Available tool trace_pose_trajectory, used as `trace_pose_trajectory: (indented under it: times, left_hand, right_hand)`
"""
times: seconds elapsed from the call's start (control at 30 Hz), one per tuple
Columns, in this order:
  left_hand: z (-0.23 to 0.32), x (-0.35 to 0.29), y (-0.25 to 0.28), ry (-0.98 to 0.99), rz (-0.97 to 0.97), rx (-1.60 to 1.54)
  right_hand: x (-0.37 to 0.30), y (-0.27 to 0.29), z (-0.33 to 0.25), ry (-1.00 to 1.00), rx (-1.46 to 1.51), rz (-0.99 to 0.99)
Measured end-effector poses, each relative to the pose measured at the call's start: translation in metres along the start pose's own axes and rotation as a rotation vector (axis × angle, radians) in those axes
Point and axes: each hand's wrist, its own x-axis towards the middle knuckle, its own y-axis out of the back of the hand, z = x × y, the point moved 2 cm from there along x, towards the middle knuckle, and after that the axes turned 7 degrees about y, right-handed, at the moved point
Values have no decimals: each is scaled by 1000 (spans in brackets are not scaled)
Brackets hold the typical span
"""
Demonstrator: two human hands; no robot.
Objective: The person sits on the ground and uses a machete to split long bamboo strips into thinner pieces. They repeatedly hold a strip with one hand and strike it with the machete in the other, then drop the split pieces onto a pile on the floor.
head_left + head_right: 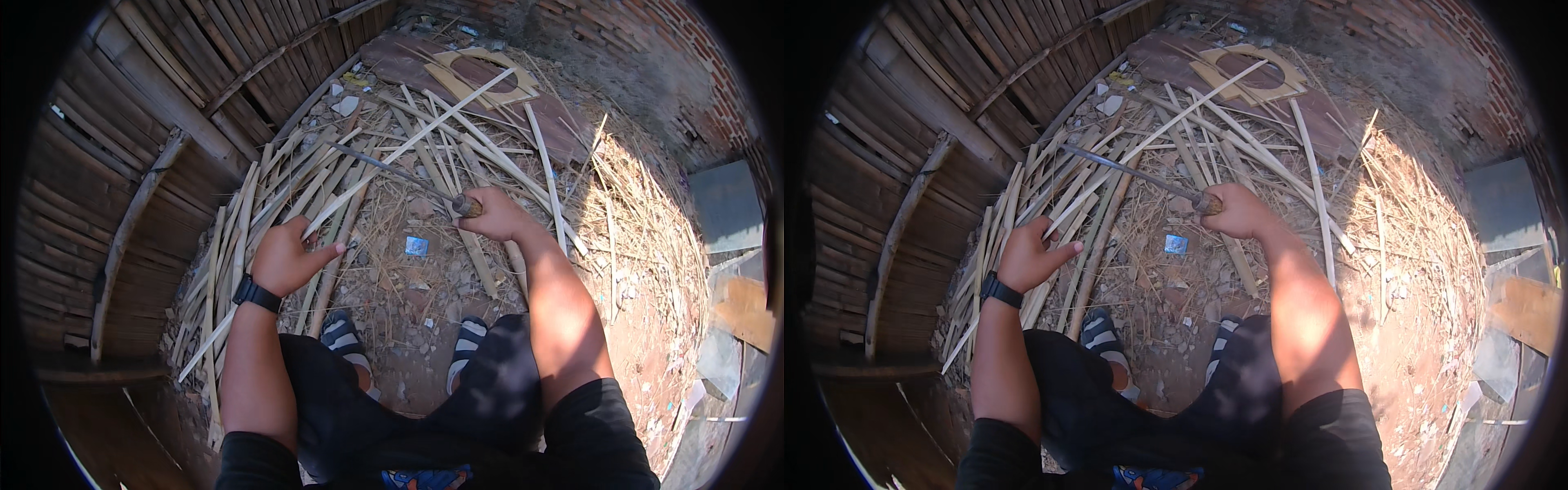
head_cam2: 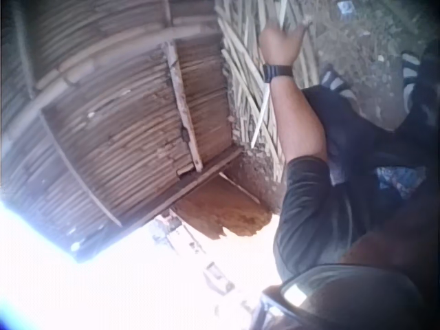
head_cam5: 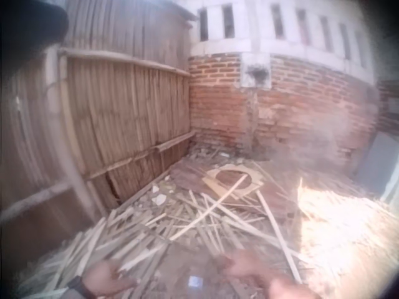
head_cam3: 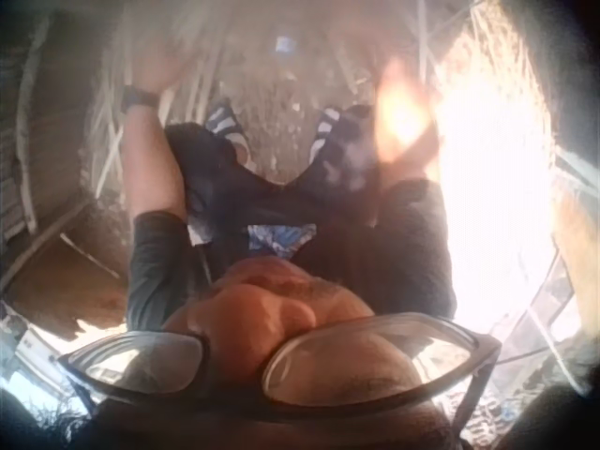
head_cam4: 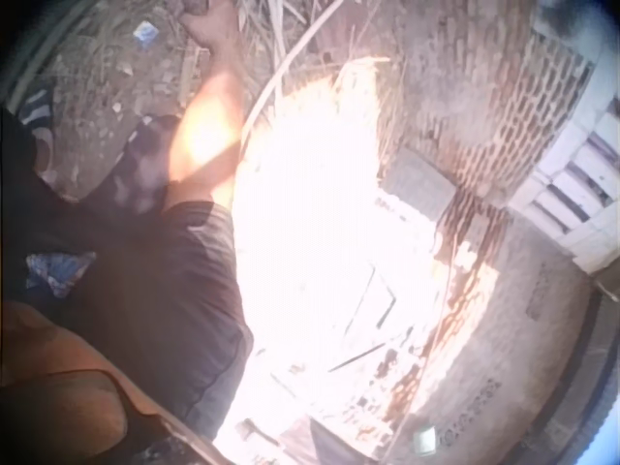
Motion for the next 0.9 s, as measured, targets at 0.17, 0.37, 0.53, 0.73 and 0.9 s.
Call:
trace_pose_trajectory:
  times: [0.17,0.37,0.53,0.73,0.9]
  left_hand:
    - [-10,2,-7,-9,51,69]
    - [8,-1,-8,7,55,61]
    - [9,1,-8,-35,84,35]
    - [10,4,-14,-22,79,-12]
    - [15,-1,-10,-14,41,43]
  right_hand:
    - [-7,7,35,-377,273,100]
    - [2,-13,8,276,-98,186]
    - [-6,11,34,-355,344,82]
    - [-6,-6,-8,30,89,67]
    - [-3,10,-6,46,-10,6]
